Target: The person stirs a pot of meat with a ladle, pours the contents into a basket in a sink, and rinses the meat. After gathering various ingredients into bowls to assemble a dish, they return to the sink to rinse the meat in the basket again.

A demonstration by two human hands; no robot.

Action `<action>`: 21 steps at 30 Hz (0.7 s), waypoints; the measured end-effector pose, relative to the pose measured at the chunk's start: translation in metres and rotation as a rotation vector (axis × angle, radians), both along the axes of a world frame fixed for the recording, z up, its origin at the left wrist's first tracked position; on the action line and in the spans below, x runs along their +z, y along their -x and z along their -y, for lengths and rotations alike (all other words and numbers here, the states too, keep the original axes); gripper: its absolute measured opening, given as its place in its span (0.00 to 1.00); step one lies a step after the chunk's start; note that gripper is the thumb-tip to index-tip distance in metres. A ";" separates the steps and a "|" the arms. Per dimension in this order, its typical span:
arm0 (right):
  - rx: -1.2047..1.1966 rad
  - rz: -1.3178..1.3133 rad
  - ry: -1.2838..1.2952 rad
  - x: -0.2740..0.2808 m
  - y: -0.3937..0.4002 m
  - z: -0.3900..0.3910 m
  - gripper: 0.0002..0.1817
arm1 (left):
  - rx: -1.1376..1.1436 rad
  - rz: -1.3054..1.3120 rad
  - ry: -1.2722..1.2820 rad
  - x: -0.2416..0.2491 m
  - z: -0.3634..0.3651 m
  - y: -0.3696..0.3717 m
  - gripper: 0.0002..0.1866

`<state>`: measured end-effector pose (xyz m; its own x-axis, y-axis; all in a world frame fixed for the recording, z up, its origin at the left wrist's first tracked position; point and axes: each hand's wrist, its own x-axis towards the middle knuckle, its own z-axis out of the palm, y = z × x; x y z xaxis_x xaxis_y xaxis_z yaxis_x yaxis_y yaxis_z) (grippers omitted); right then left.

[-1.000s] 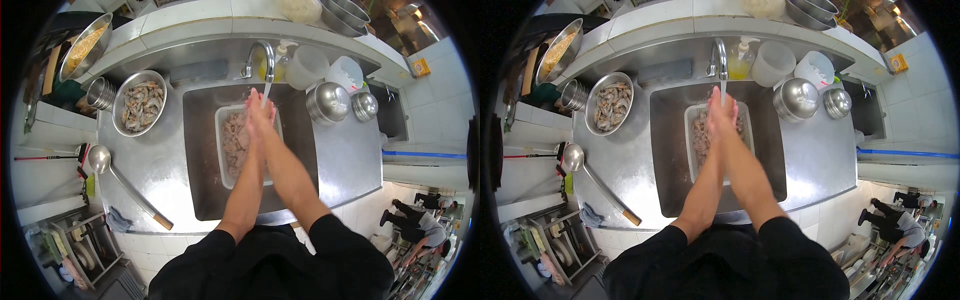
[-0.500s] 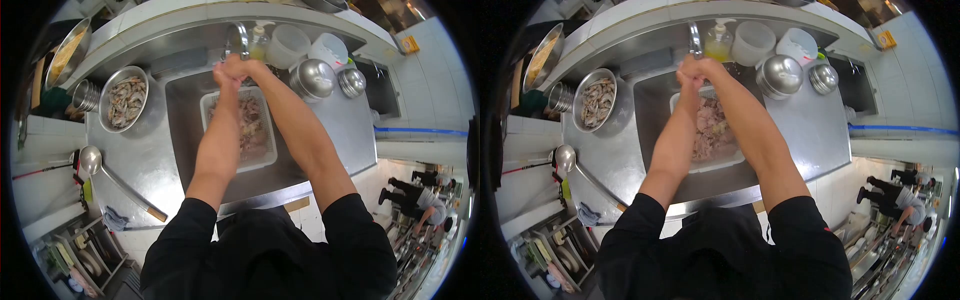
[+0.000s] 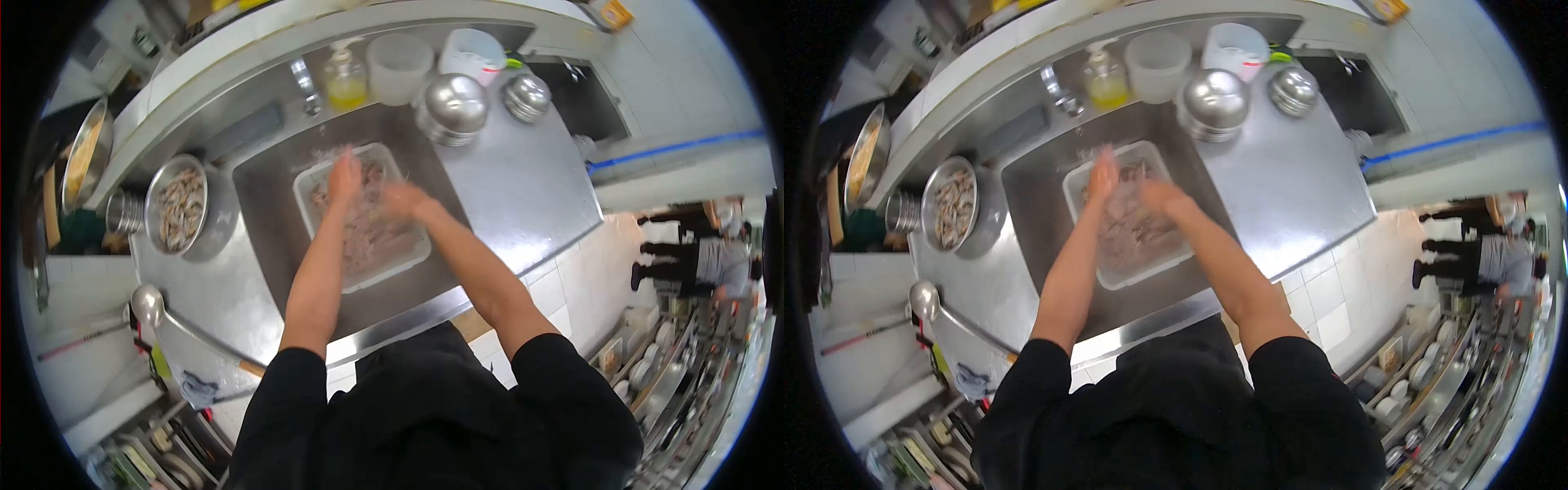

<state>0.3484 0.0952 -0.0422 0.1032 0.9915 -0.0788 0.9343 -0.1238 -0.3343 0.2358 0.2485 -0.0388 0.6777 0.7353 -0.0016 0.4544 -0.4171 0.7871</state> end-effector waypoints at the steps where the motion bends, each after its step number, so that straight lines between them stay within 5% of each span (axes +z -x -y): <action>1: -0.014 0.109 0.452 0.084 0.028 0.037 0.16 | -0.227 -0.213 0.028 -0.021 0.026 0.019 0.23; 3: -0.061 -0.064 0.324 0.008 0.017 0.083 0.12 | -0.729 -0.702 -0.182 -0.053 0.079 0.056 0.20; 4: -0.150 -0.088 0.272 0.036 0.018 0.106 0.09 | -0.923 -0.872 -0.321 -0.062 0.100 0.070 0.19; 5: -0.245 -0.111 0.219 0.068 0.022 0.129 0.08 | -0.565 -0.494 -0.251 -0.096 0.117 0.103 0.16; 6: -0.190 -0.079 0.170 0.064 0.020 0.146 0.06 | -0.655 -0.485 -0.495 -0.117 0.120 0.124 0.14; 7: -0.040 -0.011 -0.014 0.069 0.019 0.166 0.09 | -0.648 -0.492 -0.520 -0.035 0.153 0.121 0.15; 8: -0.269 -0.180 -0.106 0.080 0.028 0.188 0.13 | -0.568 -0.442 -0.413 -0.066 0.152 0.141 0.16; 10: -0.331 -0.143 -0.481 0.057 0.033 0.224 0.15 | -0.311 -0.417 -0.305 0.002 0.201 0.141 0.20; 11: -0.405 -0.198 -0.280 0.074 0.034 0.244 0.12 | -0.198 -0.306 -0.139 0.042 0.232 0.135 0.21; 12: -0.402 -0.217 -0.171 0.103 0.037 0.276 0.11 | -0.404 -0.128 -0.560 0.020 0.230 0.140 0.20; 13: -0.467 -0.183 -0.129 0.129 0.045 0.313 0.22 | -0.294 -0.035 -0.536 0.044 0.268 0.123 0.17; 15: -0.488 -0.261 -0.174 0.104 0.046 0.361 0.30 | -0.499 0.009 -0.704 0.057 0.304 0.098 0.14; 18: -0.493 -0.264 -0.134 0.102 0.027 0.438 0.12 | -0.722 -0.530 -0.717 0.097 0.358 0.053 0.23; 21: -0.668 -0.180 -0.299 0.106 0.006 0.517 0.07 | -0.705 -0.369 -0.753 0.121 0.430 0.009 0.15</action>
<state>0.3425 -0.4217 0.0639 0.7011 0.7043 0.1119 0.6202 -0.5248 -0.5830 0.2272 -0.1816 0.0820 0.9968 0.0804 -0.0041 0.0804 -0.9930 0.0862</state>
